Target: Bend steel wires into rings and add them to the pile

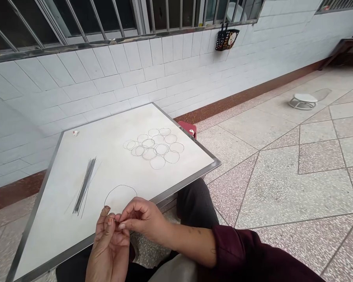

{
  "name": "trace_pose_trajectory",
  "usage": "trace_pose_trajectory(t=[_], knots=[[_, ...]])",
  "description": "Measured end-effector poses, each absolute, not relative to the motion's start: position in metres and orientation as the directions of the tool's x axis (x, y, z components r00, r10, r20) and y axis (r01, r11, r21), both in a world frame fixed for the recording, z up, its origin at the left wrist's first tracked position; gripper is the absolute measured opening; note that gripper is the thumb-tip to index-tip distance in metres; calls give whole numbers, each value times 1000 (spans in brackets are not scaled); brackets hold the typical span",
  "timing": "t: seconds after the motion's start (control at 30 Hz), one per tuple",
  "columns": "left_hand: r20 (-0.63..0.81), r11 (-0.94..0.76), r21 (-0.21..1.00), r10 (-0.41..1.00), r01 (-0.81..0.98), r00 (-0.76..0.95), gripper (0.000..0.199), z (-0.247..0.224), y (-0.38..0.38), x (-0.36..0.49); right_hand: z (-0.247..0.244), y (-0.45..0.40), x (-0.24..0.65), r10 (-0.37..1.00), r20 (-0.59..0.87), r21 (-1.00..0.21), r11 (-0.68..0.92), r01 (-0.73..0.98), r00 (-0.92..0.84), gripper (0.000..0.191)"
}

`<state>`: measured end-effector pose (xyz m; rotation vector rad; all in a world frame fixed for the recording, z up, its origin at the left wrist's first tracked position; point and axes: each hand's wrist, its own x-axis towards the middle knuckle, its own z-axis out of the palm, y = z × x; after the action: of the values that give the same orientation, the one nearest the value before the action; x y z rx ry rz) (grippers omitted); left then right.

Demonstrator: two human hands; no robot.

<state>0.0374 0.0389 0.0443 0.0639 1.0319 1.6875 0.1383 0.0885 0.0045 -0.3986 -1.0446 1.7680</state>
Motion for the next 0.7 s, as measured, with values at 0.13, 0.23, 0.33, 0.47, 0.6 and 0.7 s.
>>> trace_pose_trajectory(t=[0.13,0.23,0.33,0.47,0.6,0.7], knots=[[-395,-39,688,817,-725,-419,34,47,35,41,6,84,138,889,148,-774,-169,-610,-433,22],[-365,-51,705,830,-707,-423,34,48,33,39,6,82,140,868,88,-756,-261,-600,-489,29],[-383,-42,695,823,-717,-419,36,49,32,36,5,80,143,853,56,-764,-298,-572,-519,32],[-412,-72,670,792,-739,-451,39,50,33,30,4,78,146,870,-2,-768,-317,-557,-492,33],[-443,-76,649,771,-757,-457,44,52,34,27,3,80,150,877,-15,-771,-316,-553,-481,33],[-484,-46,644,748,-763,-454,45,53,35,27,3,82,153,869,0,-787,-305,-536,-495,34]])
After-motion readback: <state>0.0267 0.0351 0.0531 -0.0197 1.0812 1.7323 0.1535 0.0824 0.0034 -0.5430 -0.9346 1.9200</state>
